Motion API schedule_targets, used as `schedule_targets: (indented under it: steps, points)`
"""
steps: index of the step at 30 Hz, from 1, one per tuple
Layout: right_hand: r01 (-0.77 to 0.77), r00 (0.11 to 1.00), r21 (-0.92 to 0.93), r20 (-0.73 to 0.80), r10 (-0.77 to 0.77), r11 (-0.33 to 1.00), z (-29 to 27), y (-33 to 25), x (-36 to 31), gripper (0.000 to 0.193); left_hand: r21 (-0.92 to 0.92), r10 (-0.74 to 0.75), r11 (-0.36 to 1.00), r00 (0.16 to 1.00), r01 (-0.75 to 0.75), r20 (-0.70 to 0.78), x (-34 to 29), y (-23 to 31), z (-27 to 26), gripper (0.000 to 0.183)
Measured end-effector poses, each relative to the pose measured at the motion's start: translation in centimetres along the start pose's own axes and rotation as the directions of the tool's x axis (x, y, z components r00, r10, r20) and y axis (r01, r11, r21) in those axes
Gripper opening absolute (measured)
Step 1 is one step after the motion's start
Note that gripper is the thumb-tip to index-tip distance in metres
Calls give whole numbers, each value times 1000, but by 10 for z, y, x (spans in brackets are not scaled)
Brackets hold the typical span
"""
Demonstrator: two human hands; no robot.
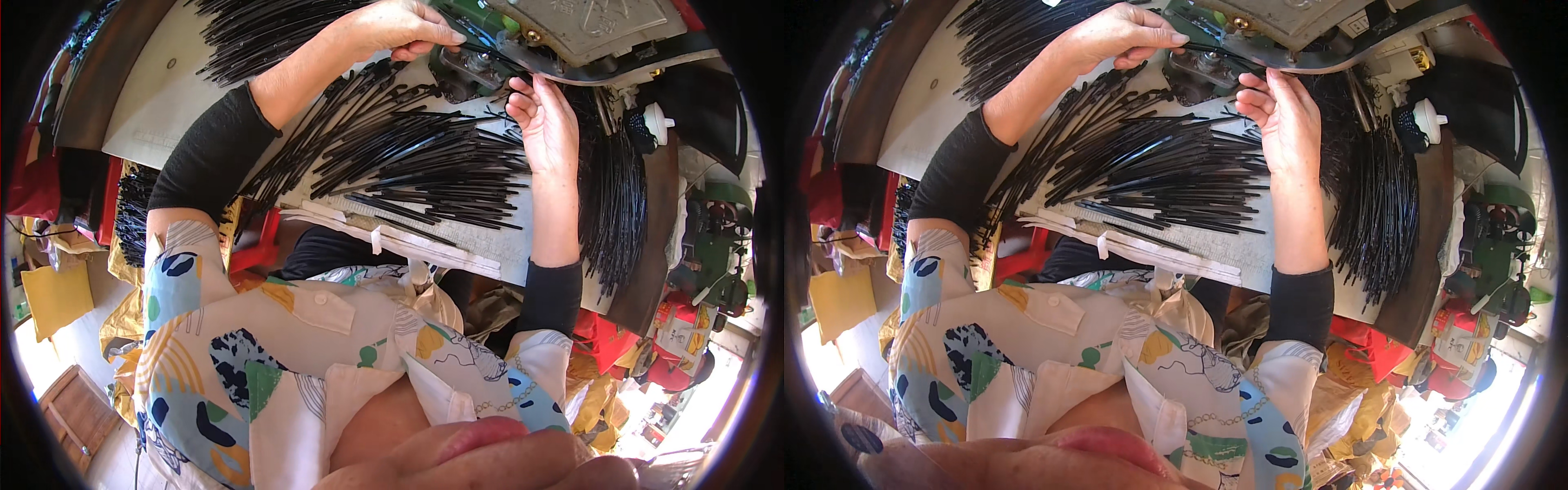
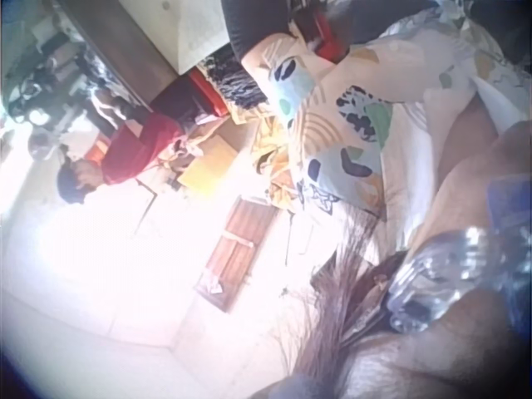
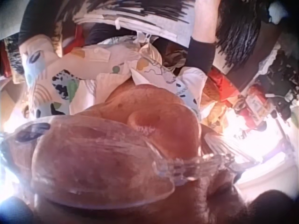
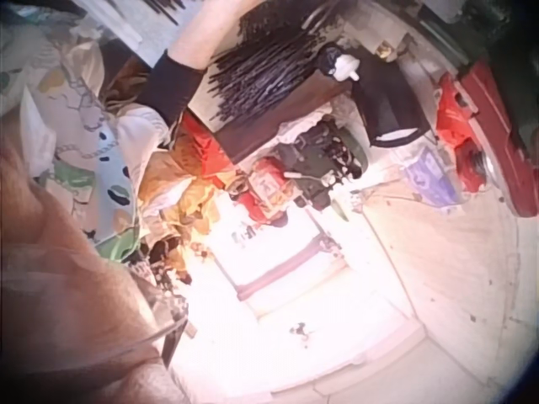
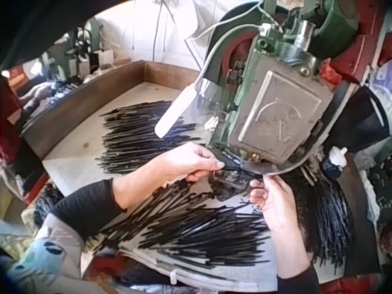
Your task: The person picks up umbrella ribs from the table by hand, inserts them into a machine fixture to assemble the components, and stacks the finished ribs into piles.
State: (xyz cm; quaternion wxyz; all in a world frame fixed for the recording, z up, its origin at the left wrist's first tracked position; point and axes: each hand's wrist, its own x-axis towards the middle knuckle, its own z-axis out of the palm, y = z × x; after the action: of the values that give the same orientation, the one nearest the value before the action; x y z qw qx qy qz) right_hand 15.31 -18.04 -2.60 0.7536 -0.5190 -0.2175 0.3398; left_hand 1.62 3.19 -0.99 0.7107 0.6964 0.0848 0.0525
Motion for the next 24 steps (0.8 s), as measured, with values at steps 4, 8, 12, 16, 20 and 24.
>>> schedule_targets:
  steps: [4, 8, 12, 16, 20, 24]
  points:
    - [-17, 1000, 5, 11, 17, 1000, 0, 1, 1, 21, -33, -47, 998, 999, 47, 9, 0, -1, -3, 25]
    - [-44, 999, 43, 20, 43, 998, -2, 4, 3, 21, 31, -15, 999, 1000, 15, -10, -3, 2, -2, 23]
    - [-59, 995, 139, 86, 47, 989, -15, 4, 9, 18, 13, 51, 999, 999, -51, -11, 1, 3, -2, 24]
    - [68, 998, 56, -20, -67, 996, -10, -5, 2, 20, 58, 59, 996, 993, -66, 105, -2, 11, -4, 24]
    - [241, 965, -625, 73, -251, 743, 15, -13, -16, 25, 165, -75, 985, 979, 44, 187, -14, 21, -5, 23]
    - [438, 898, -845, 403, -176, 306, 41, -6, -36, 21, 250, -105, 968, 956, 35, 275, -14, 12, 8, 28]
